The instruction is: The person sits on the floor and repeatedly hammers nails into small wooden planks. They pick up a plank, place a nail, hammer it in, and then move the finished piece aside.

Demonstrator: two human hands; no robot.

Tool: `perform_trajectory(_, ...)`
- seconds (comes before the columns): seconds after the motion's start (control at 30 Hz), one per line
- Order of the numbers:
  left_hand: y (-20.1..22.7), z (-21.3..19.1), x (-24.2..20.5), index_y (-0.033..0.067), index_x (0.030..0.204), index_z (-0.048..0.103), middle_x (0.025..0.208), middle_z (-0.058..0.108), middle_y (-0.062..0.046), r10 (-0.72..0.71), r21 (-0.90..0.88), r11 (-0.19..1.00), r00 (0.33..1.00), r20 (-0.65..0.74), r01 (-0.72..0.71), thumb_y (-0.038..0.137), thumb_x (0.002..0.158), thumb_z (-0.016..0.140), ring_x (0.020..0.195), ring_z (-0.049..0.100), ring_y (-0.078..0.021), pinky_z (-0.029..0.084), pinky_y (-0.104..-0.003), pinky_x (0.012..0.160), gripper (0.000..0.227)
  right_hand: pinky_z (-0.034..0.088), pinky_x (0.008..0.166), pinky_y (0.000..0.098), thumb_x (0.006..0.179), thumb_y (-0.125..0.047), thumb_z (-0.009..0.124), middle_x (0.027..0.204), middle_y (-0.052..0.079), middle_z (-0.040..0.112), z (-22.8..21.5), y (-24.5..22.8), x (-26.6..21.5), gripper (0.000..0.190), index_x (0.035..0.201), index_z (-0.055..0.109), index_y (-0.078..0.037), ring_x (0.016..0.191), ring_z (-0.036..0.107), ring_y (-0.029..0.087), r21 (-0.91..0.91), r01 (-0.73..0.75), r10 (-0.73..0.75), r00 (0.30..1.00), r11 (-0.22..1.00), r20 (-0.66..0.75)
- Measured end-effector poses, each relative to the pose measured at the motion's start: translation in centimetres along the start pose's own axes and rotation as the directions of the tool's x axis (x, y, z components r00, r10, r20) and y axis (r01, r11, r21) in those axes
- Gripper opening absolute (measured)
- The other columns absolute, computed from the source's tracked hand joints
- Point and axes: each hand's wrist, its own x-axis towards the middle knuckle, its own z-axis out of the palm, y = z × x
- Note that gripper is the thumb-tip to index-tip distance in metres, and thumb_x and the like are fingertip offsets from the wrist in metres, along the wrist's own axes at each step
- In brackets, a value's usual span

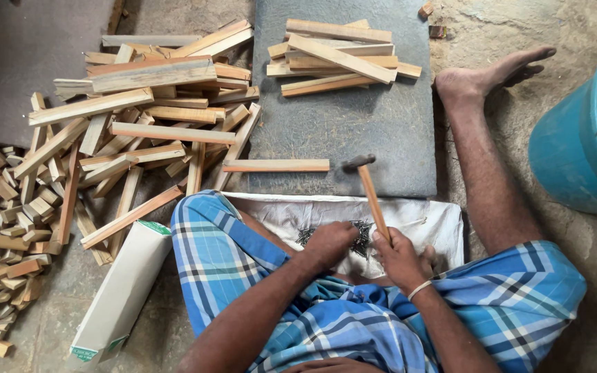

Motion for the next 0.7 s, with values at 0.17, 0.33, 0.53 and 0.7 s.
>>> perform_trajectory(0.17,-0.1,-2.3,-0.3,0.0072,0.105,0.070,0.100,0.071,-0.014,-0.176,-0.162,0.974,0.978,-0.112,0.156,0.005,0.086,0.063,0.091,0.069,-0.0370,0.055,-0.049,0.077,0.020,0.033,0.035,0.0236,0.100,-0.028,0.062,0.064,-0.005,0.047,-0.6,-1.1,-0.1,0.023,0.099,0.059,-0.005,0.047,0.040,0.005,0.001,-0.080,0.080,0.995,0.997,-0.059)
perform_trajectory(0.33,-0.1,-1.3,-0.4,0.0041,0.104,0.068,0.100,0.068,-0.015,-0.016,0.003,1.000,1.000,0.009,0.016,0.003,0.081,0.069,0.093,0.069,-0.0343,0.057,-0.045,0.077,0.024,0.033,0.033,0.0247,0.098,-0.027,0.064,0.061,-0.004,0.045,-0.1,-1.1,-0.1,0.022,0.101,0.059,-0.005,0.043,0.039,0.006,-0.019,-0.065,0.064,0.995,0.998,-0.076)
perform_trajectory(0.53,-0.4,-1.3,0.3,0.0122,0.102,0.074,0.099,0.073,-0.008,-0.197,-0.165,0.969,0.976,-0.089,0.181,0.002,0.085,0.066,0.091,0.072,-0.0320,0.057,-0.046,0.080,0.021,0.034,0.035,0.0243,0.099,-0.028,0.065,0.062,-0.003,0.048,-0.3,-1.5,-0.2,0.024,0.102,0.061,-0.004,0.045,0.041,0.005,-0.079,-0.074,0.068,0.995,0.994,-0.075)
perform_trajectory(0.7,-0.2,-3.2,-0.1,0.0145,0.107,0.076,0.099,0.075,-0.009,-0.299,-0.152,0.946,0.952,-0.062,0.287,0.008,0.087,0.066,0.092,0.071,-0.0342,0.055,-0.049,0.079,0.023,0.034,0.035,0.0249,0.098,-0.026,0.065,0.063,-0.003,0.049,0.0,-1.8,-0.1,0.022,0.102,0.060,-0.005,0.045,0.042,0.006,-0.074,-0.073,0.067,0.995,0.995,-0.078)
